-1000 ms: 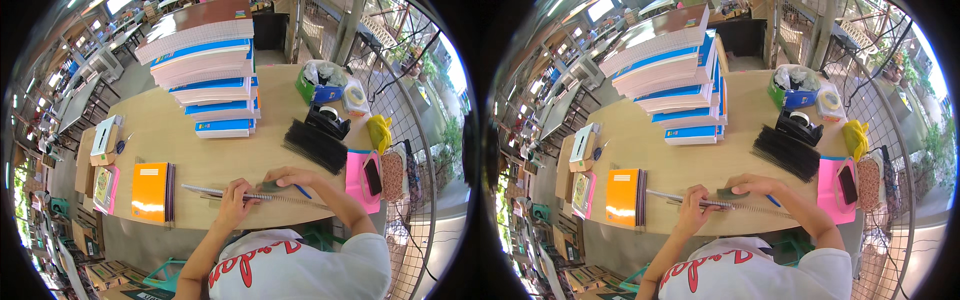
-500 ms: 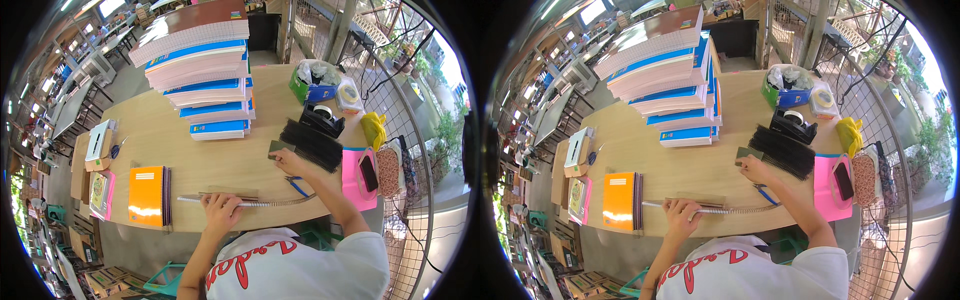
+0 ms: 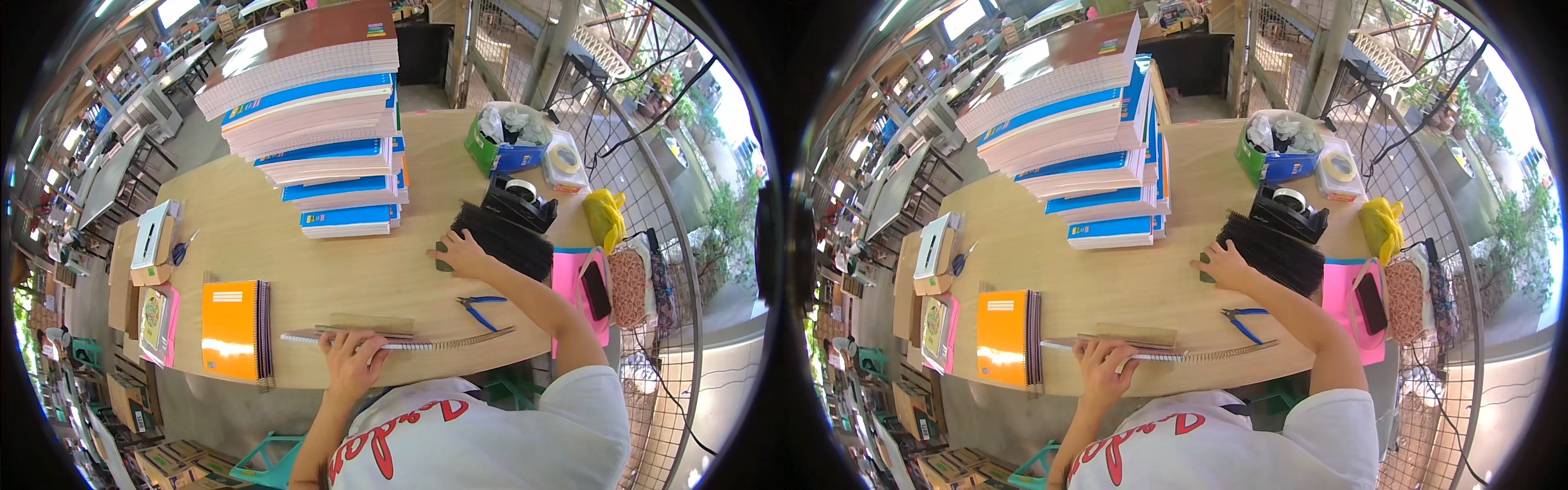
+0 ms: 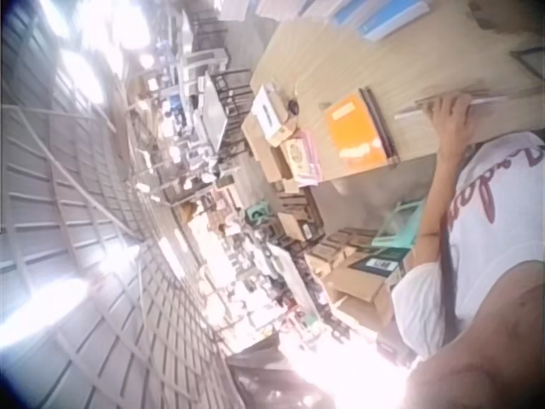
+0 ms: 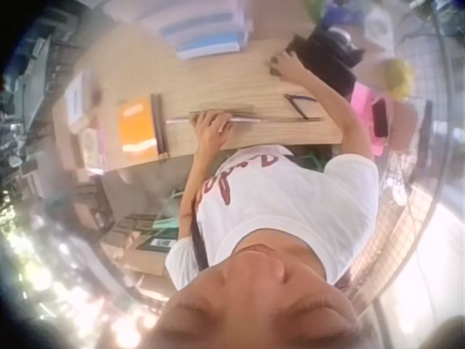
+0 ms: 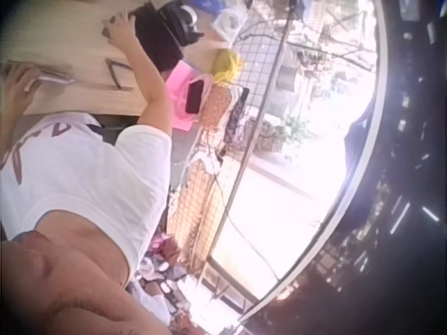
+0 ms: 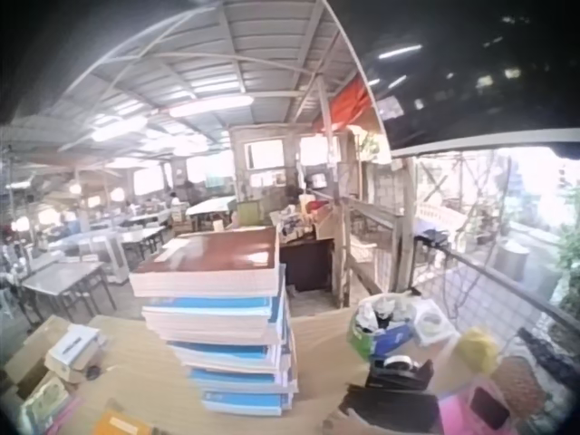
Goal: The person takes spiral notebooks from a stack, uses a tool to cut or trim the ends of the spiral binding, and smooths the binding by hand.
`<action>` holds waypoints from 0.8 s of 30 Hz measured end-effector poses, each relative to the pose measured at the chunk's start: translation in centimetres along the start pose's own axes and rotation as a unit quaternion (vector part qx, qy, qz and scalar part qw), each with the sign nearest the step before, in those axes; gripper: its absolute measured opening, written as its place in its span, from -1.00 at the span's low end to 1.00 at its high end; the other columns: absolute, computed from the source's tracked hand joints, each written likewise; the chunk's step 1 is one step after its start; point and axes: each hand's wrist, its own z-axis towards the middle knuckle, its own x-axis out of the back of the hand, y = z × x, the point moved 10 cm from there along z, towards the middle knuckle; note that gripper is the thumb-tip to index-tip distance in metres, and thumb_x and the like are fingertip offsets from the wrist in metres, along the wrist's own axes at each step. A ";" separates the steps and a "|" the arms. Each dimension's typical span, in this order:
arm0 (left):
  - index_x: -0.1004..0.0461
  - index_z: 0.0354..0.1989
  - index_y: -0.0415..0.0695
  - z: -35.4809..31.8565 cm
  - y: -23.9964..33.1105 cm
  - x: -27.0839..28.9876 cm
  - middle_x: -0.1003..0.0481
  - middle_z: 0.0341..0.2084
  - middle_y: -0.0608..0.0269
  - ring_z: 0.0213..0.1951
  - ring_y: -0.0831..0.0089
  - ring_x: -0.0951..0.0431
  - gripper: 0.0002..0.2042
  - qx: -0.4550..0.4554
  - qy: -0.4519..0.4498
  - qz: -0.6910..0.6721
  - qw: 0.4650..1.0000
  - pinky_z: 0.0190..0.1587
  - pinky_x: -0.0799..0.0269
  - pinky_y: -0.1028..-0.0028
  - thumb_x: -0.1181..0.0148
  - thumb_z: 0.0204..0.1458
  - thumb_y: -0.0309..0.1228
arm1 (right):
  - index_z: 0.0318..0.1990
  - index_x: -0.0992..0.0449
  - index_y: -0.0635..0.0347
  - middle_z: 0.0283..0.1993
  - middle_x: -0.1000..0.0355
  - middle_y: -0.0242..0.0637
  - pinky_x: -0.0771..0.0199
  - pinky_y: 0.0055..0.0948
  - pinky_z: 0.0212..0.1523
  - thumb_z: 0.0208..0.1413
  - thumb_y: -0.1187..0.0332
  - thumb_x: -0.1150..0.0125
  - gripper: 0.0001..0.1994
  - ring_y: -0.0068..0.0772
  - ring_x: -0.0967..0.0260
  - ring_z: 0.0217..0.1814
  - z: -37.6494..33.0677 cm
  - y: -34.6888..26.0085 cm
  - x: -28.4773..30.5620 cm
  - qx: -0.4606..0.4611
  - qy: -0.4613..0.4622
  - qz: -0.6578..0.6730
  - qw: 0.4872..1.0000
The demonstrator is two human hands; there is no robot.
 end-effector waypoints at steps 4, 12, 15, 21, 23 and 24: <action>-0.57 -0.38 0.16 0.3 -0.2 -0.2 -0.51 -0.33 0.54 -0.25 0.45 -0.47 -0.74 0.004 -0.015 -0.010 1.000 -0.01 -0.13 0.22 -0.48 -0.29 -0.38 | 0.31 -0.31 -0.02 0.36 -0.14 -0.01 -0.31 0.00 0.22 -0.14 0.22 -0.48 -0.23 0.06 -0.09 0.36 2.3 1.2 -2.9 -0.055 0.012 0.436 0.898; -0.57 -0.38 0.15 0.6 -0.3 -0.3 -0.51 -0.33 0.53 -0.27 0.45 -0.46 -0.76 0.006 -0.002 -0.006 1.000 -0.02 -0.13 0.23 -0.48 -0.27 -0.36 | 0.27 -0.38 0.05 0.34 -0.14 0.13 -0.39 -0.12 0.17 -0.07 0.19 -0.44 -0.31 0.12 -0.18 0.32 0.2 3.5 -5.8 -0.181 0.137 0.371 0.900; -0.56 -0.38 0.13 0.5 -0.4 -0.1 -0.50 -0.34 0.52 -0.27 0.45 -0.46 -0.77 0.026 0.002 0.001 1.000 -0.02 -0.14 0.24 -0.48 -0.25 -0.35 | 0.27 -0.38 0.06 0.32 -0.13 0.11 -0.38 -0.13 0.21 0.02 0.12 -0.39 -0.36 0.07 -0.29 0.19 0.3 -2.9 -0.8 -0.006 0.081 0.121 0.989; -0.53 -0.37 0.08 1.1 -0.9 -0.6 -0.50 -0.35 0.47 -0.26 0.40 -0.46 -0.74 0.022 0.007 -0.013 1.000 -0.04 -0.13 0.25 -0.49 -0.25 -0.36 | 0.30 -0.39 -0.32 0.31 -0.14 0.11 -0.22 -0.12 0.33 0.07 0.03 -0.31 -0.42 0.15 -0.18 0.28 0.1 -4.5 2.2 0.046 -0.025 0.518 0.854; -0.52 -0.36 0.08 0.7 -1.1 -0.7 -0.50 -0.35 0.47 -0.26 0.40 -0.46 -0.74 0.023 0.006 -0.018 1.000 -0.05 -0.13 0.24 -0.49 -0.23 -0.35 | 0.23 -0.48 -0.20 0.32 -0.14 0.08 -0.17 -0.12 0.34 0.08 0.08 -0.30 -0.49 0.09 -0.20 0.29 -3.6 -10.2 8.0 0.178 -0.154 0.747 0.621; -0.51 -0.37 0.08 0.7 -1.0 -0.8 -0.50 -0.35 0.47 -0.27 0.40 -0.46 -0.74 0.015 0.003 -0.012 1.000 -0.06 -0.13 0.24 -0.49 -0.22 -0.34 | 0.20 -0.51 -0.16 0.32 -0.14 0.07 -0.16 -0.12 0.35 0.09 0.09 -0.30 -0.52 0.07 -0.21 0.29 -5.0 -11.8 9.4 0.212 -0.200 0.801 0.522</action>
